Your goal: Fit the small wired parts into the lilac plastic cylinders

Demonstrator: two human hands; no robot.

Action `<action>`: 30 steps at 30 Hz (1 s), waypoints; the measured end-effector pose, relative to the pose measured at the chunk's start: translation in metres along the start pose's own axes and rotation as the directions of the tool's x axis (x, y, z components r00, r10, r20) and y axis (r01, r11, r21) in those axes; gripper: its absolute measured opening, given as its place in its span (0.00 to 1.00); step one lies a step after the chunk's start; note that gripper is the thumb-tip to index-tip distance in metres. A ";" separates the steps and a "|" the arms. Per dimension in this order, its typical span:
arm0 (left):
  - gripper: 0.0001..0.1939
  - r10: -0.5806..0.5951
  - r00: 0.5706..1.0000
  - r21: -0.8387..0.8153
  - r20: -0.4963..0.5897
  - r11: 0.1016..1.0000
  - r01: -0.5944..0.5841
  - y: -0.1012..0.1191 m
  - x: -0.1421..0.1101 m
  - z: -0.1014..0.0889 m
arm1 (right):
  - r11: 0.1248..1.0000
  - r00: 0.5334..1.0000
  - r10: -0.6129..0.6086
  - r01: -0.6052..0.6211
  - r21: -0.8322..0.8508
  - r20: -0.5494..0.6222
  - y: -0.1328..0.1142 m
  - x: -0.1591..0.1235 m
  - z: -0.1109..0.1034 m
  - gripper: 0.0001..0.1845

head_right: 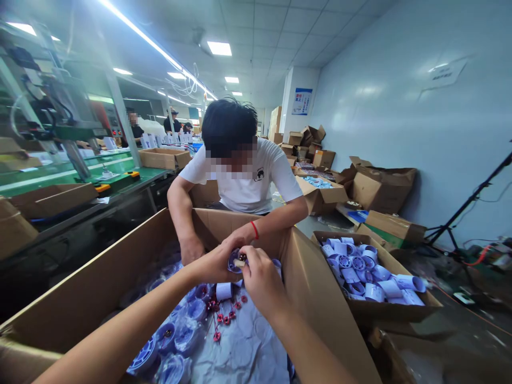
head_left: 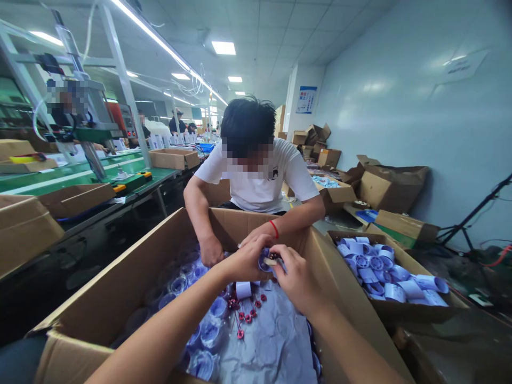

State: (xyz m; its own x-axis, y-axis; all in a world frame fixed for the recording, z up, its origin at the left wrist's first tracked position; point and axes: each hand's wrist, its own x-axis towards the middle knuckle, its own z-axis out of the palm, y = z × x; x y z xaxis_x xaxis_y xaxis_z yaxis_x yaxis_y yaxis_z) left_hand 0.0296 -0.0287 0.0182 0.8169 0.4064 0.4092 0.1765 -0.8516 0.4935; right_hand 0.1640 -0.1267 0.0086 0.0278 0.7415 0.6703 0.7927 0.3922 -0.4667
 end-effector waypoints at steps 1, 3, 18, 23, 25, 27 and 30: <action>0.32 0.005 1.000 -0.011 -0.017 1.000 -0.005 0.001 0.000 0.000 | 1.000 0.999 -0.022 0.021 -0.021 -0.028 -0.001 0.000 -0.001 0.14; 0.32 0.023 0.999 -0.023 -0.046 0.999 -0.024 0.003 0.000 -0.001 | 0.997 0.995 -0.051 0.045 -0.068 -0.082 -0.003 0.000 -0.001 0.13; 0.30 0.120 0.987 0.002 -0.109 0.993 -0.121 0.008 -0.002 0.002 | 0.997 0.997 0.074 -0.075 -0.016 -0.022 0.003 -0.002 0.001 0.11; 0.27 0.120 0.986 0.021 -0.116 0.993 -0.119 0.013 -0.003 0.003 | 0.987 0.986 0.160 -0.160 -0.007 -0.050 -0.002 -0.003 0.002 0.07; 0.26 0.109 0.986 0.034 -0.123 0.994 -0.106 0.015 -0.004 0.004 | 0.981 0.978 0.194 -0.194 0.010 -0.079 -0.004 -0.004 0.002 0.07; 0.25 0.094 0.986 0.042 -0.138 0.995 -0.089 0.017 -0.005 0.004 | 0.974 0.966 0.225 -0.218 0.064 -0.128 -0.005 -0.005 0.004 0.06; 0.24 0.081 0.981 0.032 -0.175 0.997 -0.077 0.019 -0.005 0.006 | 0.930 0.920 0.334 -0.286 0.232 -0.205 -0.006 -0.005 0.007 0.06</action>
State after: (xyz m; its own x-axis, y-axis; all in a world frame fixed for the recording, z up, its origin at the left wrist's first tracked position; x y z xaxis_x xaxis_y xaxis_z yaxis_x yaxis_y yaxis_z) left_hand 0.0325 -0.0489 0.0208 0.7201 0.3876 0.5756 0.1312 -0.8905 0.4356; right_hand 0.1551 -0.1290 0.0041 0.4152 0.7014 0.5793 0.5880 0.2790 -0.7592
